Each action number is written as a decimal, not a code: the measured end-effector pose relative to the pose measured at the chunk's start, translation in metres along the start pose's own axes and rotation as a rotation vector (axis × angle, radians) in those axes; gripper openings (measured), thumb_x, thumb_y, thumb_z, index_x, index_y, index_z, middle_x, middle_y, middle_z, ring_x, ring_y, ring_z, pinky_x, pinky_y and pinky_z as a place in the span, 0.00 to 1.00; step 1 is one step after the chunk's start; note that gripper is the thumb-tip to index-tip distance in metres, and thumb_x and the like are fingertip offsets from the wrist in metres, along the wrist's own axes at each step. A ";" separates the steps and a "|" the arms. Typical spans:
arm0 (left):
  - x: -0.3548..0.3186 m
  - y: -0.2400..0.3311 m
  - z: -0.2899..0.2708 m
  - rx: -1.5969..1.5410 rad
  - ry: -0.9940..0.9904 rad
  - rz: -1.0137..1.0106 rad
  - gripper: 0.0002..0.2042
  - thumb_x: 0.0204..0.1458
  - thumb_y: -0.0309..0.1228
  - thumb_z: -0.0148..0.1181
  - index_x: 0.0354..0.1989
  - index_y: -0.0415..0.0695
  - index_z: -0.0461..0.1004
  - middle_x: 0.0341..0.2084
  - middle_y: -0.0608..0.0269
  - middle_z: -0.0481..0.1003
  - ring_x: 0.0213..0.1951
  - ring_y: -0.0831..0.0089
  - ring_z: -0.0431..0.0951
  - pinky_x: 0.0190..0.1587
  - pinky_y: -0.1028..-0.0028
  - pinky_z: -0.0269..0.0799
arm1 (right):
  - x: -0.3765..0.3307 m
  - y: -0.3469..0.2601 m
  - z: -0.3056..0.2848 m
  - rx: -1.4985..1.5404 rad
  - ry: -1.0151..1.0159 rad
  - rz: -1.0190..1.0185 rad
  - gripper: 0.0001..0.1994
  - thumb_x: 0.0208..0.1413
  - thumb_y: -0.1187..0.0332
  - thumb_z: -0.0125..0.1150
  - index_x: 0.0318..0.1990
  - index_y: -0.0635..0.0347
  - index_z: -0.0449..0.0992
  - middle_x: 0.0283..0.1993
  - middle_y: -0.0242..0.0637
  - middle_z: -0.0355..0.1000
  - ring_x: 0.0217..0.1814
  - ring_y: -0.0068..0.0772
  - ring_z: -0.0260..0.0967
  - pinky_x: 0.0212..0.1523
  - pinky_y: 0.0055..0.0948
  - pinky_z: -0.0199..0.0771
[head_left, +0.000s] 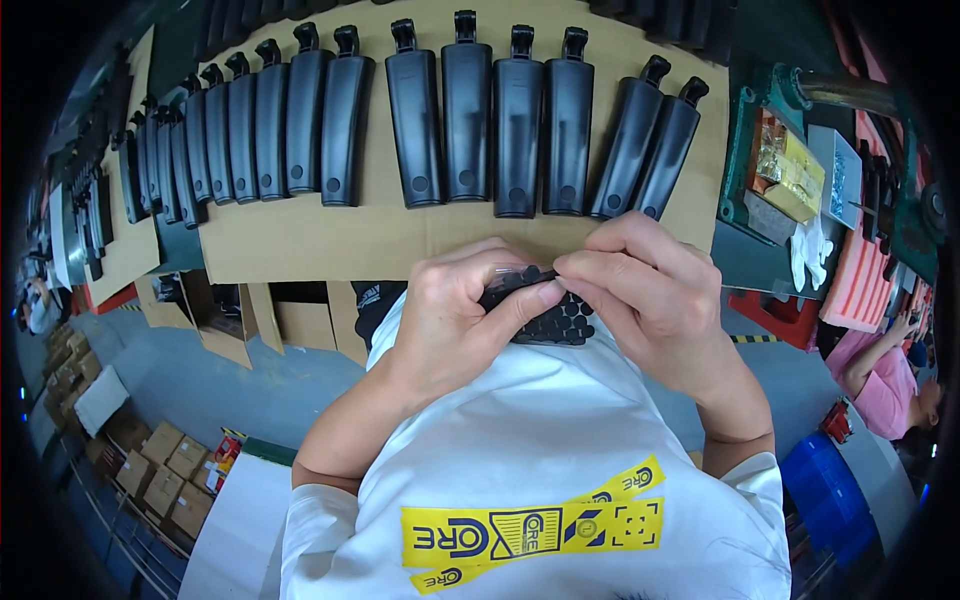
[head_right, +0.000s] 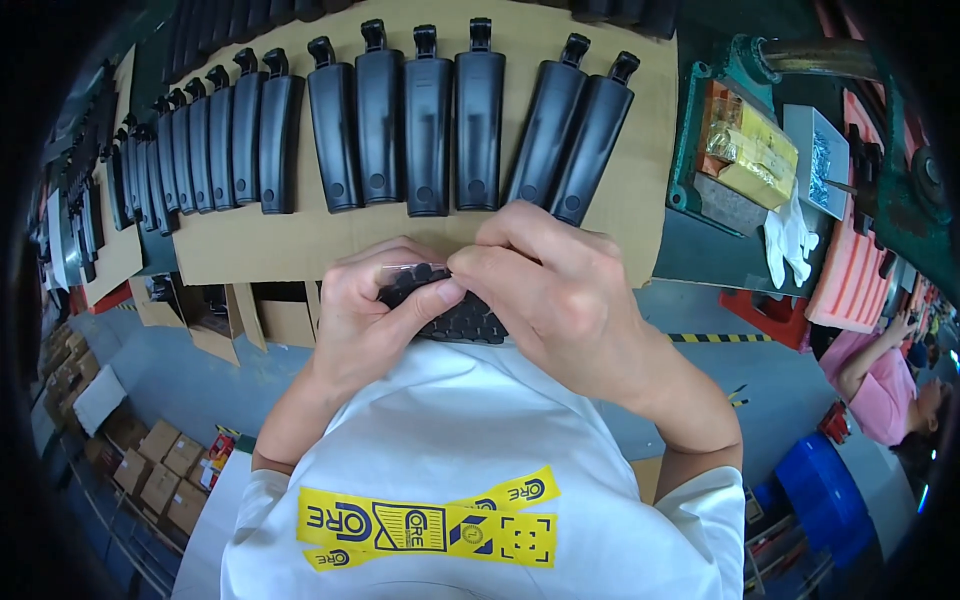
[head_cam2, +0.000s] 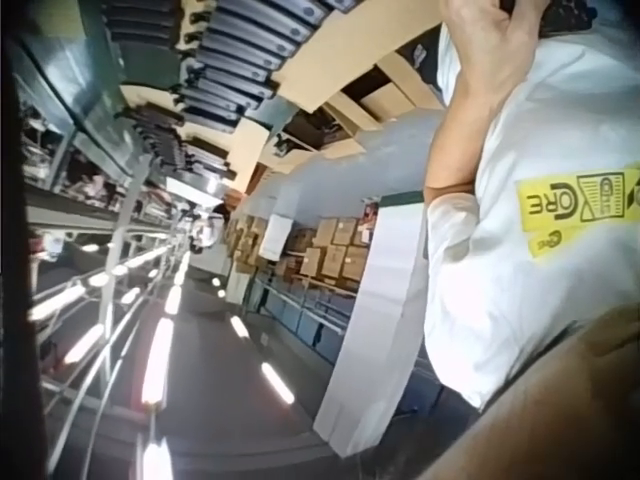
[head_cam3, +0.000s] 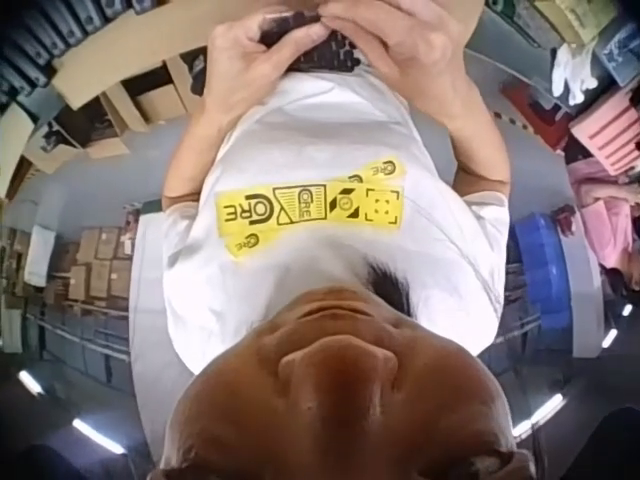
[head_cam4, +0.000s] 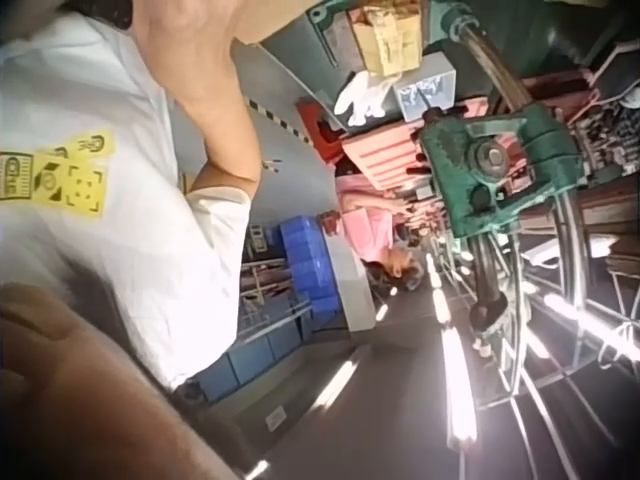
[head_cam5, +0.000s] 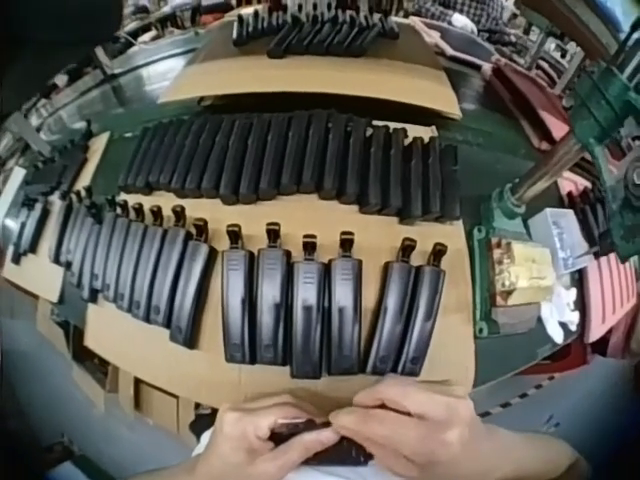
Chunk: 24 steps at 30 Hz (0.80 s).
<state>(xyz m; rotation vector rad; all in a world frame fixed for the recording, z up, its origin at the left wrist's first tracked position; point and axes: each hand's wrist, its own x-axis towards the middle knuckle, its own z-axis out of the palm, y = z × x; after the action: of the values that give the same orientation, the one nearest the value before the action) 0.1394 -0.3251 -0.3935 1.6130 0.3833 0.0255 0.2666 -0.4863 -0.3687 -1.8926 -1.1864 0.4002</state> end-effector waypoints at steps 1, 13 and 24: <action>0.000 0.001 0.000 0.008 0.001 -0.006 0.05 0.52 0.22 0.70 0.30 0.33 0.80 0.25 0.61 0.79 0.24 0.74 0.72 0.29 0.75 0.68 | 0.000 0.001 0.001 -0.012 0.005 -0.010 0.10 0.47 0.82 0.68 0.38 0.65 0.84 0.36 0.37 0.73 0.27 0.27 0.66 0.27 0.26 0.67; -0.002 0.006 -0.002 0.017 -0.071 -0.153 0.06 0.53 0.24 0.69 0.30 0.33 0.80 0.23 0.62 0.79 0.23 0.74 0.72 0.28 0.76 0.67 | -0.004 0.000 0.003 -0.223 -0.065 -0.159 0.06 0.46 0.79 0.68 0.32 0.65 0.78 0.36 0.38 0.73 0.30 0.34 0.70 0.30 0.28 0.71; 0.007 0.007 0.002 -0.083 -0.126 -0.192 0.06 0.54 0.24 0.68 0.32 0.32 0.80 0.34 0.60 0.82 0.29 0.73 0.76 0.34 0.76 0.71 | -0.006 0.018 -0.018 -0.179 0.169 -0.198 0.03 0.48 0.79 0.66 0.31 0.63 0.79 0.34 0.35 0.72 0.29 0.32 0.67 0.31 0.25 0.68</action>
<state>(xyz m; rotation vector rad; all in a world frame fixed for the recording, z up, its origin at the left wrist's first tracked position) 0.1476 -0.3251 -0.3886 1.4820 0.4326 -0.2029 0.2858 -0.5035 -0.3729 -1.8952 -1.3151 0.0255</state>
